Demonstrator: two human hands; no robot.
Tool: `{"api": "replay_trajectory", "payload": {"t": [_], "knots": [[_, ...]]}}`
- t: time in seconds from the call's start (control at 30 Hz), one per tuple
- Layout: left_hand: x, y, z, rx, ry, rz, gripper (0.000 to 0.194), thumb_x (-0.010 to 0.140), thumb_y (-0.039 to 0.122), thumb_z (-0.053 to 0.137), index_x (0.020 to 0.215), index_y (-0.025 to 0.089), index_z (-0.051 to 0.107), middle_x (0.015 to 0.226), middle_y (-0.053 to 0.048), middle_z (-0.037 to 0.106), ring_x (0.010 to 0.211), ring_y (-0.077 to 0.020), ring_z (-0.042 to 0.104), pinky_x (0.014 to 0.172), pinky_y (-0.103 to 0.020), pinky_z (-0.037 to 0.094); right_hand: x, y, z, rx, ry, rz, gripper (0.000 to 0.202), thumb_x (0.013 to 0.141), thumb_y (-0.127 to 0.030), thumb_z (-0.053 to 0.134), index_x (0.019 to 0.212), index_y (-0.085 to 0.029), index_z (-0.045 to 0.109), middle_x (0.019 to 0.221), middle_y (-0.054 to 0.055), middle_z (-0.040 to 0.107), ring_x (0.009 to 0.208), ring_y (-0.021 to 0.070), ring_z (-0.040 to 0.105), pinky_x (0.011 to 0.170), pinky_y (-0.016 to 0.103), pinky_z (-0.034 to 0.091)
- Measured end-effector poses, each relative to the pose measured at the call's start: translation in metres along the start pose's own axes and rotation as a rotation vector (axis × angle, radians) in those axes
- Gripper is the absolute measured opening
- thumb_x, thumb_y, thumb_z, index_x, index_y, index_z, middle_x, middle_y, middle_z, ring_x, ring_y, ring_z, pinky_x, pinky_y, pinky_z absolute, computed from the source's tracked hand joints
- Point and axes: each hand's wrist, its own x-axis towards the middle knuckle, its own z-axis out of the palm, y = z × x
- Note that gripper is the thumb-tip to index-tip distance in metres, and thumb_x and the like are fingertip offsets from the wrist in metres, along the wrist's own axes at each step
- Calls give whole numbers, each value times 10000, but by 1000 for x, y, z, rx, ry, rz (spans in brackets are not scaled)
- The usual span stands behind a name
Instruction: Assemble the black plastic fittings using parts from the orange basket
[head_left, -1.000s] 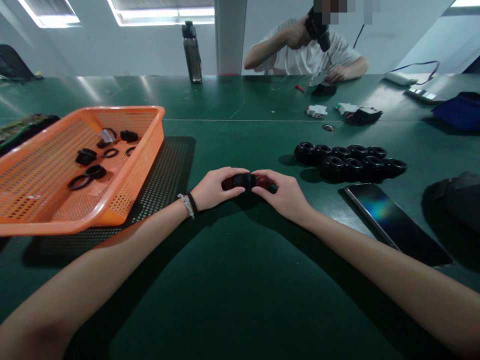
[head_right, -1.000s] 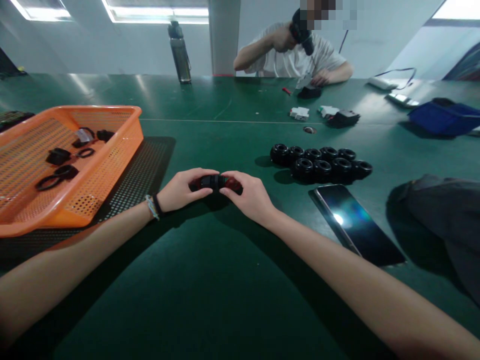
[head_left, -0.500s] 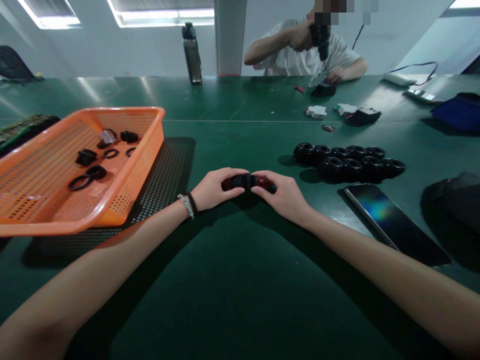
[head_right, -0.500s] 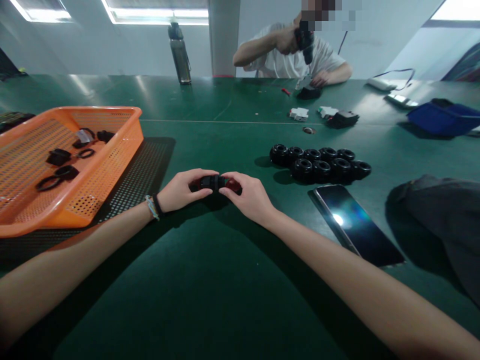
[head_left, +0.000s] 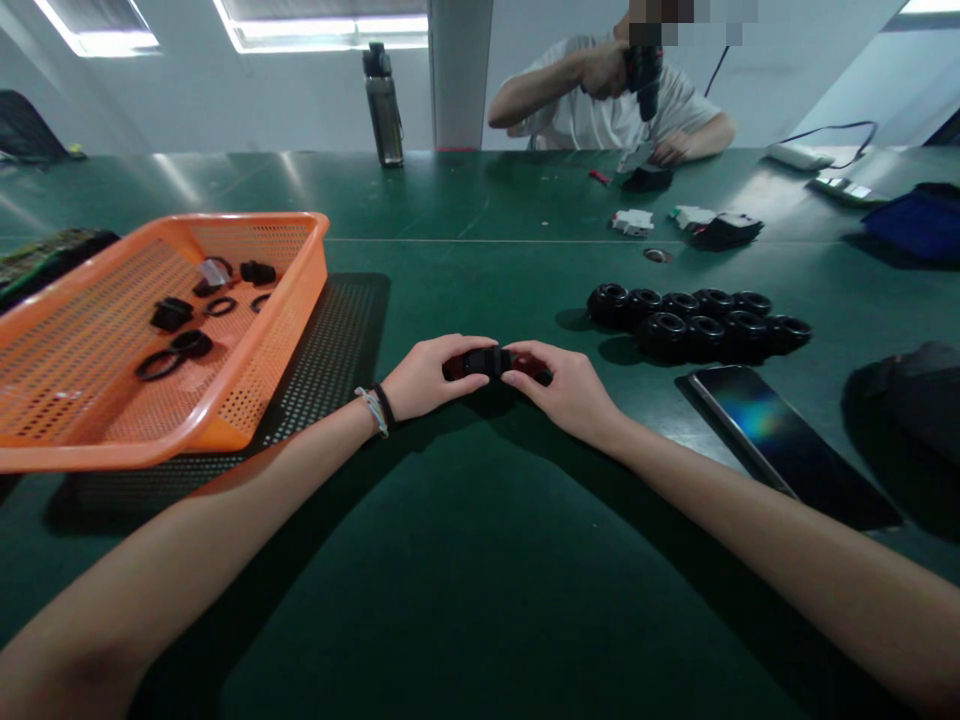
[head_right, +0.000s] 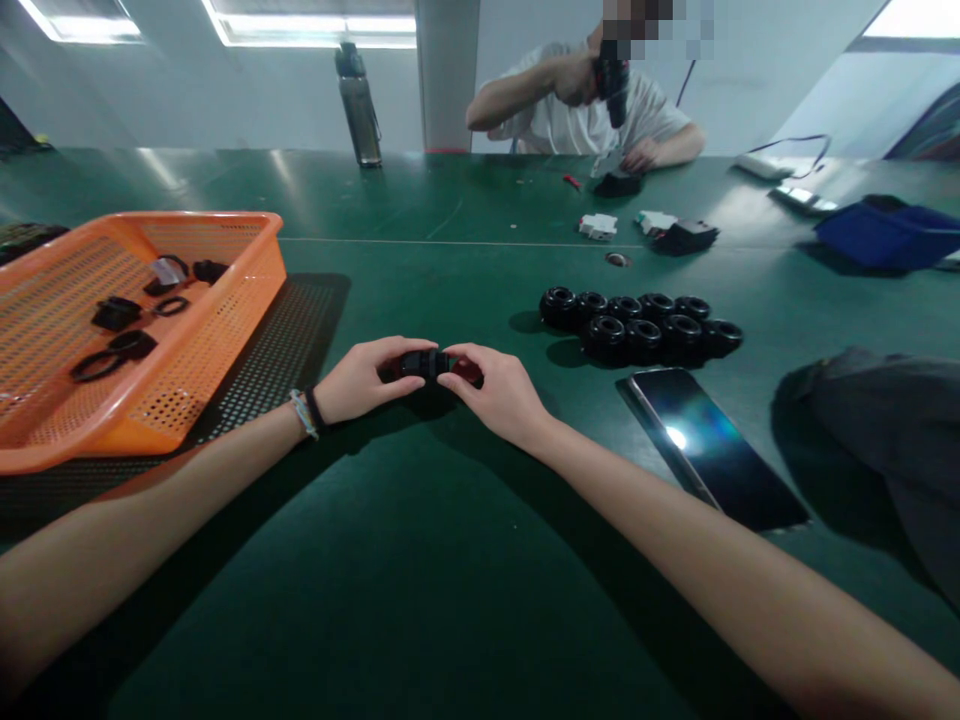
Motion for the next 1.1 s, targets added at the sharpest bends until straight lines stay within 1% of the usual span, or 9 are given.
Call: {"api": "replay_trajectory", "payload": {"t": [0.23,0.5,0.77,0.97,1.1], "knots": [[0,0,-1,7,-3,5,382,791,238,598,1161,144,572,1067,-82,654,910,-176,605,808,-305,476,0,0,0,-11,-7,0,199,786,-251,582,956,-176,651,800,35,697,696,172,619,641,307,487],[0,1,-1,24,-9,-10,380,791,248,602,1161,168,574,1043,-68,658,882,-172,607,783,-299,479,0,0,0,-5,-8,-1,193,793,-260,575,954,-187,653,808,34,702,701,177,625,634,312,492],[0,0,0,11,-7,0,394,788,251,604,1166,145,573,1065,-79,652,884,-167,601,778,-288,474,1,-1,-1,-24,-24,7,192,803,-260,566,950,-171,652,825,43,704,703,175,623,636,304,485],[0,1,-1,23,-11,-12,390,785,249,607,1164,162,575,1037,-67,656,834,-154,600,738,-273,474,1,-1,-1,-44,-21,7,185,804,-257,561,939,-170,653,828,45,706,710,178,626,647,308,487],[0,1,0,25,-6,-5,386,785,249,608,1160,162,577,1025,-62,660,814,-149,597,729,-266,472,1,-1,-1,-40,-17,-2,171,808,-265,559,926,-188,656,812,34,705,698,176,625,628,301,485]]}}
